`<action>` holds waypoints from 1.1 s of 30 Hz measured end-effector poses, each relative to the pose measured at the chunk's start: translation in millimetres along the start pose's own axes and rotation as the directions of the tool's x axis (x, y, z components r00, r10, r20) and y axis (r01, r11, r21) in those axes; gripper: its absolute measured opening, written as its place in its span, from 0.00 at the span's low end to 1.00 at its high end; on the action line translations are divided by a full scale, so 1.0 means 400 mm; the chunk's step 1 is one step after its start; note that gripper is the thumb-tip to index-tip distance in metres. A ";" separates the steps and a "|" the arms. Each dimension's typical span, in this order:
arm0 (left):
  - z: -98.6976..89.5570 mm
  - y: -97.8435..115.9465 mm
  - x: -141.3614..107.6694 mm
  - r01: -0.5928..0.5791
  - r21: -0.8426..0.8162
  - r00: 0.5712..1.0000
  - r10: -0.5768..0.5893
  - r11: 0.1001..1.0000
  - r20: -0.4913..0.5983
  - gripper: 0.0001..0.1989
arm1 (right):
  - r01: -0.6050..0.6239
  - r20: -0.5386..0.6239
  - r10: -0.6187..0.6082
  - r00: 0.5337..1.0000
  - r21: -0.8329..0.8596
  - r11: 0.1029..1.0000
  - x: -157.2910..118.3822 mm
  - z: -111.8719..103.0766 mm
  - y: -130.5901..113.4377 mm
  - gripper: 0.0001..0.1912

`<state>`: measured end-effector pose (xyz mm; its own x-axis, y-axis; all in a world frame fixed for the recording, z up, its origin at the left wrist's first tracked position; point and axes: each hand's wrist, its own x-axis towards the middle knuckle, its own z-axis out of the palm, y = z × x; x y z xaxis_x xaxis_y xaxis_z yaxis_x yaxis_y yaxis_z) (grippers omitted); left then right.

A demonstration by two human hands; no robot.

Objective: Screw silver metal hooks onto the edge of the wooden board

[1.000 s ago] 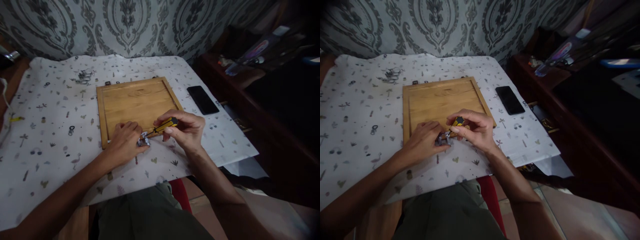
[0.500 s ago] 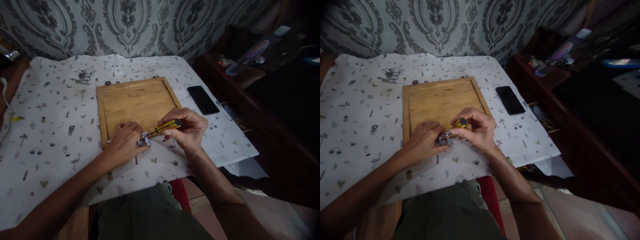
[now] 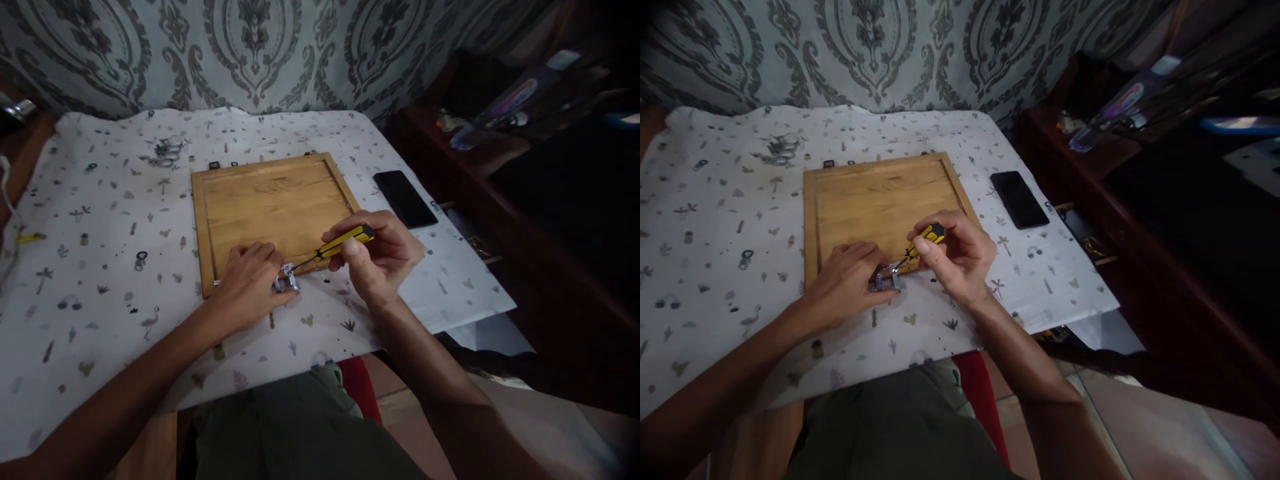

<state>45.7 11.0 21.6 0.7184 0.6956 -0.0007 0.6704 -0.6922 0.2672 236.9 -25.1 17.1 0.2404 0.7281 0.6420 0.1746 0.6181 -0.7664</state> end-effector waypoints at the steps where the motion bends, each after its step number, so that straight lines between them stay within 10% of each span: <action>1: 0.000 0.000 0.000 0.000 0.001 1.000 0.000 1.000 0.001 0.14 | -0.002 0.005 0.002 1.000 -0.007 1.000 -0.001 0.000 0.001 0.07; 33: -0.002 -0.001 0.002 0.002 -0.040 1.000 -0.001 0.999 0.021 0.13 | 0.069 0.264 -0.070 0.962 0.012 0.998 0.024 -0.013 0.002 0.08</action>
<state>45.9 12.1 22.1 0.7213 0.6923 -0.0212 0.6640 -0.6825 0.3053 244.4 -19.1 22.5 -0.0330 0.7356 0.6766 0.1789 0.6704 -0.7201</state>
